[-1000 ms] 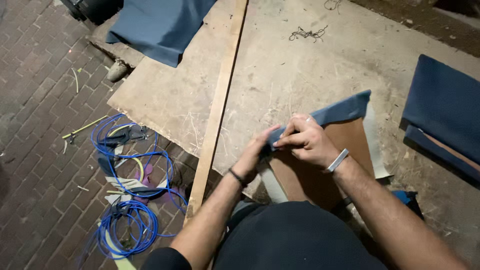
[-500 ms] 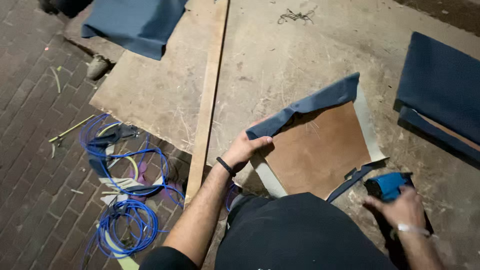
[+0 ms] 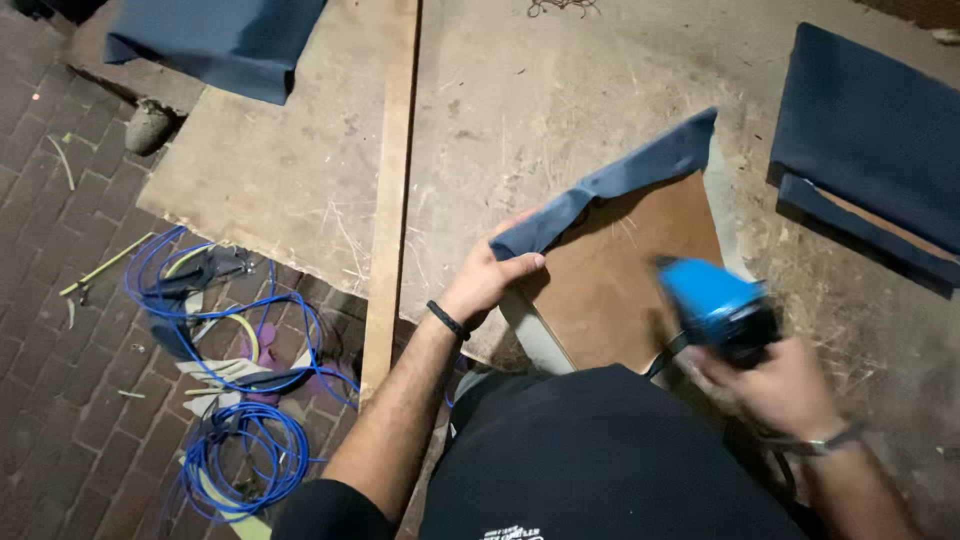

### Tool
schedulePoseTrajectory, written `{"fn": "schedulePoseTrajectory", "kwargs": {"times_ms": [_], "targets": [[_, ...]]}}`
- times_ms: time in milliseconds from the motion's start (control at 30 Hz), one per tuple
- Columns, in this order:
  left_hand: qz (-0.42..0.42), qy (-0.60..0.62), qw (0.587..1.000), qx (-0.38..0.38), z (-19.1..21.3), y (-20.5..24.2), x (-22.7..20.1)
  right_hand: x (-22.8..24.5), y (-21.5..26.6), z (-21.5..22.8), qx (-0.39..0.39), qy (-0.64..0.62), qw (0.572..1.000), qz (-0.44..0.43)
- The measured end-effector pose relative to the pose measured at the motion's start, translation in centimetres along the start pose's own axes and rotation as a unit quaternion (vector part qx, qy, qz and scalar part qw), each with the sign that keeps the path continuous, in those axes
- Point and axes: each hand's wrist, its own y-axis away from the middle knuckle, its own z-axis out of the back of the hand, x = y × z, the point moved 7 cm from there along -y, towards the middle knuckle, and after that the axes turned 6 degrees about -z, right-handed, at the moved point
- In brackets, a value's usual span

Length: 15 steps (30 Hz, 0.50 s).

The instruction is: The person staples dark blue fabric onto rectangular wooden panels using a pneumatic staple gun. They fold and pull the fabric taut along each edge, then trim excess fabric with scissors. Completed panels are stacked on the workbench.

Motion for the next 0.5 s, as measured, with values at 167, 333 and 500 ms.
{"fn": "schedulePoseTrajectory", "kwargs": {"times_ms": [167,333,500], "targets": [[-0.025,0.036,0.999,0.028,-1.0,0.6,-1.2,14.6,1.9,-2.2,0.065,-0.061,0.978,0.190],[-0.047,-0.016,0.998,0.041,-1.5,0.7,-2.1,17.9,1.6,-2.4,0.103,-0.013,0.988,0.113],[-0.048,-0.065,0.996,0.049,-1.4,1.1,-2.3,18.0,1.3,-2.4,0.098,-0.020,0.985,0.137]]}}
